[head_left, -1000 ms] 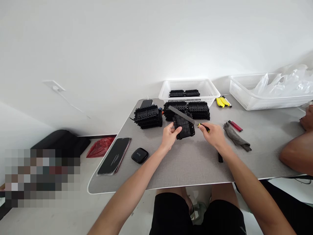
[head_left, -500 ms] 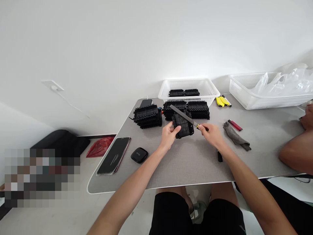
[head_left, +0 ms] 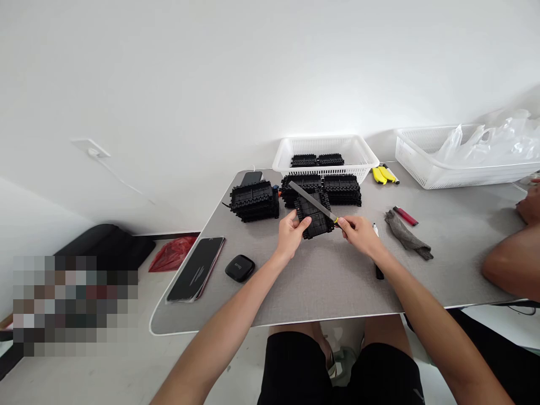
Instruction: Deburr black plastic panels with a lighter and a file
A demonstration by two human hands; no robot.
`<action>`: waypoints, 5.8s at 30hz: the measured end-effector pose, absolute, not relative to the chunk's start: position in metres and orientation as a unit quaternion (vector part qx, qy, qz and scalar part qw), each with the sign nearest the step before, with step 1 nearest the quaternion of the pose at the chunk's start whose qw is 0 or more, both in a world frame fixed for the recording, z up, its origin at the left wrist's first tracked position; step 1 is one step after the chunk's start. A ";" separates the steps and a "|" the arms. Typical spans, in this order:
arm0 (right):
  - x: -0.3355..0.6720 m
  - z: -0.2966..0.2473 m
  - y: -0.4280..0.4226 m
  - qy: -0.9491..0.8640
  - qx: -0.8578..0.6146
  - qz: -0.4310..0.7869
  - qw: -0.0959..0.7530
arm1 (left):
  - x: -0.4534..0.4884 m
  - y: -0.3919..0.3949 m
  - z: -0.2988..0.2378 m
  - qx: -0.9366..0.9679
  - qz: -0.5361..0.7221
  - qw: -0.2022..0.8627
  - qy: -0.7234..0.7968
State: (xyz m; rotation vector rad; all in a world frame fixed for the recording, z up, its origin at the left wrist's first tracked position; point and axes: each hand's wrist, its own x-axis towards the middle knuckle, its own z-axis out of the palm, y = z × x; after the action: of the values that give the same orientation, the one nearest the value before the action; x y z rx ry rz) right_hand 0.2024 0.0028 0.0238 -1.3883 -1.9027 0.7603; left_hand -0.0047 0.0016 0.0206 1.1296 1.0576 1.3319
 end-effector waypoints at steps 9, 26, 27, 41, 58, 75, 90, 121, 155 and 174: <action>0.205 0.029 0.001 -0.734 -0.537 0.215 0.355 | -0.006 0.002 0.021 0.478 0.563 0.508 0.443; 0.211 0.026 0.000 -0.700 -0.613 0.030 0.366 | -0.008 0.005 0.019 0.480 0.561 0.495 0.459; 0.212 0.026 0.001 -0.699 -0.610 0.032 0.371 | -0.008 0.005 0.018 0.480 0.562 0.494 0.458; 0.209 0.029 0.001 -0.712 -0.572 0.183 0.365 | -0.010 0.006 0.018 0.489 0.565 0.480 0.460; 0.216 0.027 0.006 -0.676 -0.588 0.228 0.382 | -0.010 0.005 0.022 0.457 0.581 0.497 0.455; 0.206 0.016 0.012 -0.576 -0.491 0.465 0.459 | -0.012 0.011 0.021 0.270 0.590 0.645 0.404; 0.193 0.020 0.006 -0.506 -0.462 0.508 0.522 | -0.001 -0.001 0.018 0.398 0.531 0.666 0.341; 0.227 0.036 0.003 -0.738 -0.560 0.122 0.356 | -0.010 0.009 0.015 0.473 0.535 0.551 0.432; 0.231 0.036 0.006 -0.753 -0.543 0.162 0.334 | -0.009 0.008 0.014 0.464 0.541 0.542 0.446; 0.239 0.035 0.008 -0.742 -0.556 0.160 0.340 | -0.010 0.009 0.014 0.464 0.545 0.533 0.452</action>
State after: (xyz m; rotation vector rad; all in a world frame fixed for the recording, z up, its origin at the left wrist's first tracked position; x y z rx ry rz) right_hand 0.2386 0.0077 0.0352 -1.4465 -1.9307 0.4152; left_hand -0.0102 0.0092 0.0143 1.1062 1.0783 1.2986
